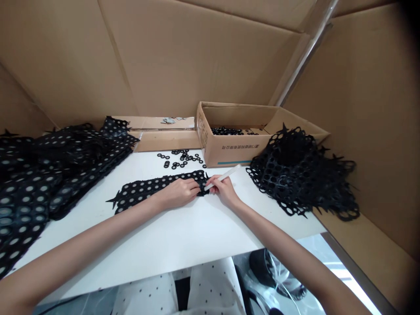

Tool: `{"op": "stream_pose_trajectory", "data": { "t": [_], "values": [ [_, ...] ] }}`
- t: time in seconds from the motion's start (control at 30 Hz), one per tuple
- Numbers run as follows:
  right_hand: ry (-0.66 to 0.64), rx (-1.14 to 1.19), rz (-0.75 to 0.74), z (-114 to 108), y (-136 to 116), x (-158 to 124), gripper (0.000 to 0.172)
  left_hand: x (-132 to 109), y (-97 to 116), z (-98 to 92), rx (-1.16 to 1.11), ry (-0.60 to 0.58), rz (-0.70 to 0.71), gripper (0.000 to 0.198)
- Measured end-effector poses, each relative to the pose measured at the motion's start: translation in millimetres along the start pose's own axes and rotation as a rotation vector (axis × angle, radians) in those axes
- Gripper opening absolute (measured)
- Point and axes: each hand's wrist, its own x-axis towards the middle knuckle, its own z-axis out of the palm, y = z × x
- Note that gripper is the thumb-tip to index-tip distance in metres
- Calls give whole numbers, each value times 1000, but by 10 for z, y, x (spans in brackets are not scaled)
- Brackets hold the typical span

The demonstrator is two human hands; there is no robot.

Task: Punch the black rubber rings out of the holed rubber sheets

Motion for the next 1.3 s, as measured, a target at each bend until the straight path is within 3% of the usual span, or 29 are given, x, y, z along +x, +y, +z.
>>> {"op": "stream_pose_trajectory", "data": {
  "t": [0.13, 0.57, 0.7, 0.9, 1.03, 1.3],
  "values": [
    [-6, -6, 18, 10, -7, -10, 18, 51, -37, 48, 31, -4, 22, 18],
    [-95, -20, 36, 13, -42, 25, 16, 61, -108, 97, -203, 180, -36, 22],
    [-37, -16, 16, 12, -64, 25, 18, 57, -124, 71, -211, 149, 8, 20],
    [214, 29, -67, -71, -37, 52, 20, 83, -68, 28, -150, 20, -15, 15],
    [219, 9, -85, -87, -22, 58, 20, 105, -17, 35, -88, -10, -78, 12],
    [235, -40, -101, -73, -31, 34, 21, 227, 29, 58, -66, -18, -12, 16]
  ]
}}
